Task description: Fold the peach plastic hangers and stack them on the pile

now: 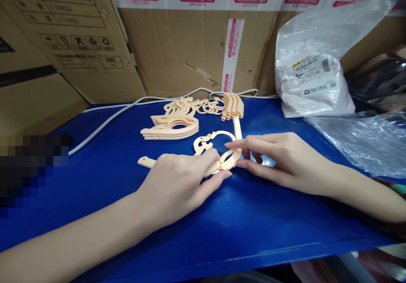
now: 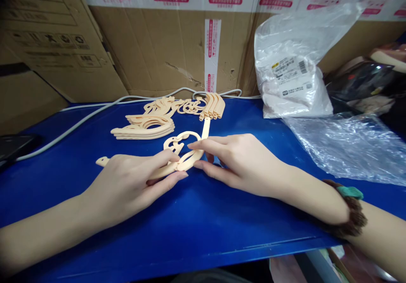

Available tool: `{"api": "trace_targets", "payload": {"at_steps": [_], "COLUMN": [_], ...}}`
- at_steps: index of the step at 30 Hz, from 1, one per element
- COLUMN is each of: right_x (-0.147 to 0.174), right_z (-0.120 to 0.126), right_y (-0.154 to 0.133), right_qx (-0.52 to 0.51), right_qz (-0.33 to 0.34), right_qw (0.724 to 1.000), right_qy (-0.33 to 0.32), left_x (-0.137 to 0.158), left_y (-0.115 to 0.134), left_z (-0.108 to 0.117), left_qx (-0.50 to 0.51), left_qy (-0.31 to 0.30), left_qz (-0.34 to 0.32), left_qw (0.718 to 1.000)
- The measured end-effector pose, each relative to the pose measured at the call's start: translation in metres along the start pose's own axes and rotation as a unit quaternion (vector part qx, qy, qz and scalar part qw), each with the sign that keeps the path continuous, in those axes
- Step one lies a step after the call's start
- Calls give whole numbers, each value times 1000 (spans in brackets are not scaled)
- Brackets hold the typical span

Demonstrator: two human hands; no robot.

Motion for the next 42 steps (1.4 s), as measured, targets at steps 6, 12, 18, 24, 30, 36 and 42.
{"api": "trace_targets", "payload": {"at_steps": [6, 12, 18, 24, 30, 36, 42], "right_x": [0, 2, -1, -2, -2, -1, 1], "right_z": [0, -4, 0, 2, -5, -14, -18], "right_y": [-3, -2, 1, 24, 41, 49, 50], "right_qx": [4, -4, 13, 56, 116, 134, 153], "right_qz": [15, 33, 17, -91, -108, -119, -105], "right_qw": [1000, 999, 1000, 994, 987, 983, 981], "right_qy": [1, -11, 2, 23, 16, -31, -57], "left_x": [0, 1, 0, 2, 1, -5, -8], "left_y": [2, 5, 9, 13, 7, -4, -13], "left_z": [-1, 0, -3, -7, -9, -7, -11], "left_qx": [3, 1, -7, 19, 16, -11, 31], "left_qy": [-6, -3, -20, -43, -49, -32, -41], "left_qz": [-14, -30, -41, -67, -60, -39, -29], "left_qw": [1000, 1000, 999, 997, 997, 999, 998]}}
Point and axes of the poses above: each hand's wrist, its own x-axis away from the middle knuckle, its own z-axis out of the back of the hand, y = z × x, the point moved 7 cm from there along -x, towards the middle knuckle, and after that the axes turned 12 degrees about x, right-handed, at the moved point
